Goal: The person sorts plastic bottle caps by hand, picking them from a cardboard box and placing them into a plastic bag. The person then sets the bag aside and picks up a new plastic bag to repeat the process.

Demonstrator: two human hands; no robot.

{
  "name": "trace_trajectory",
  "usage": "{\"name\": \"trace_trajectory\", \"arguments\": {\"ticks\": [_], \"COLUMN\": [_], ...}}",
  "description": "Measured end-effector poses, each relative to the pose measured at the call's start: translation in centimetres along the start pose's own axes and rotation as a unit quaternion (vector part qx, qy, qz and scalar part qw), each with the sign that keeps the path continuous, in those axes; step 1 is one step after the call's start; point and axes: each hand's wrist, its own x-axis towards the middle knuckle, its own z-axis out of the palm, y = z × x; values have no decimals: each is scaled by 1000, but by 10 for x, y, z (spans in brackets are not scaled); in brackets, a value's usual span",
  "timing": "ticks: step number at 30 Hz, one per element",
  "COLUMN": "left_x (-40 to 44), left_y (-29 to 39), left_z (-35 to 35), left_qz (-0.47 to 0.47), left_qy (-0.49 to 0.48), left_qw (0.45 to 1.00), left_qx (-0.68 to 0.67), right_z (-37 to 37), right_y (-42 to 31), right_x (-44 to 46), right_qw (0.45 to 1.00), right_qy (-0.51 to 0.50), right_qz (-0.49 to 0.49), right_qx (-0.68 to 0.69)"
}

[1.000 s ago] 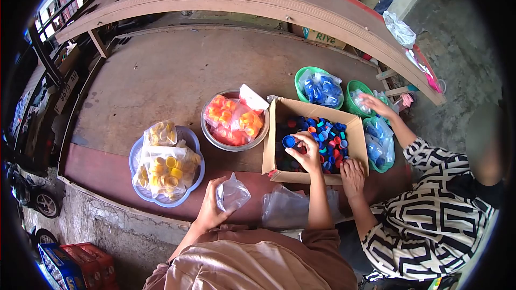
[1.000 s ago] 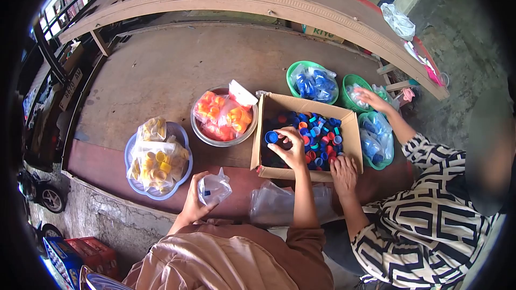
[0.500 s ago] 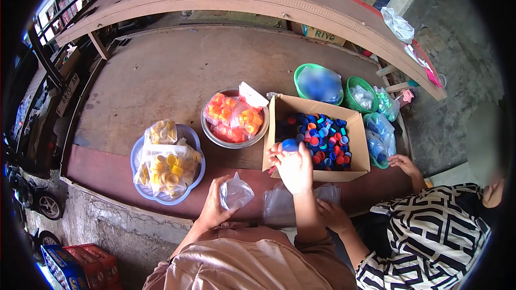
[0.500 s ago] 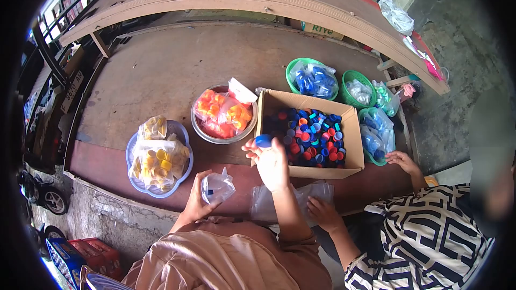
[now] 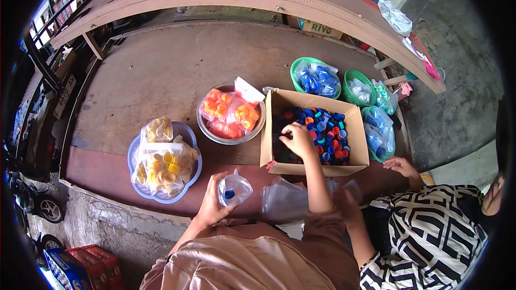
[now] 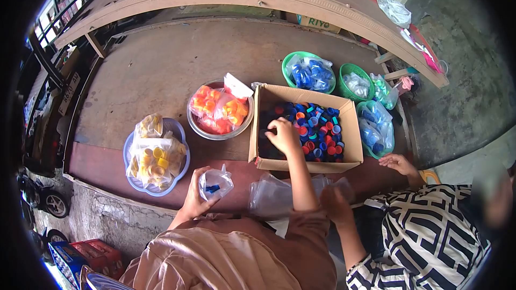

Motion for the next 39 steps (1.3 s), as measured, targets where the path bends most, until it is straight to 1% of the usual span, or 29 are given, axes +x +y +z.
{"name": "trace_trajectory", "arguments": {"ticks": [2,4,5,8,9,12,13,14,15,16,17,18,20,24,25,26,28,31,34,37,39], "left_x": [2,2,1,0,-1,0,-1,-1,-3,-4,-5,-5,-5,-2,-2,-2,-3,-4,-4,-5,-4], "left_y": [-1,-1,-1,-3,-3,-3,-3,-2,-4,-7,-9,-9,-9,-2,-1,0,-1,-3,-2,-4,-4], "left_z": [0,1,1,3,3,2,1,0,-1,-1,-1,-1,-1,-1,0,0,0,0,0,0,1], "left_qz": [9,8,5,-14,-17,-16,-14,-13,-12,-11,-9,-7,-2,-6,-8,-10,-2,-3,-12,-13,-12], "left_qy": [-6,-2,-1,5,3,3,6,9,14,18,21,21,16,1,-2,-4,-4,0,3,1,1], "left_qw": [1000,1000,1000,1000,1000,1000,1000,1000,1000,1000,999,999,1000,1000,1000,1000,1000,1000,1000,1000,1000], "left_qx": [5,-1,-4,0,-2,-2,2,6,13,20,27,25,20,8,5,2,4,4,1,-1,-2], "right_z": [10,20,23,35,33,17,13,15,16,17,15,8,-2,-7,-4,-3,2,10,10,14,11], "right_y": [28,27,27,35,33,35,36,45,47,49,52,38,12,10,15,17,20,28,24,28,25], "right_x": [15,15,15,18,16,6,0,-5,-8,-9,-13,-17,-27,-35,-33,-34,-34,-34,-36,-33,-35], "right_qw": [979,935,934,932,937,970,980,987,973,940,926,901,838,856,891,922,917,931,913,904,893], "right_qy": [-100,-140,-143,-158,-143,-132,-108,-80,-51,-20,-16,6,52,62,105,146,197,232,236,260,263], "right_qz": [119,194,193,147,148,155,154,123,90,56,39,29,8,-14,-47,-44,-46,-53,-45,-46,-25], "right_qx": [-135,-263,-263,-292,-281,-133,-70,68,205,337,374,433,543,513,438,356,344,278,330,338,365]}}
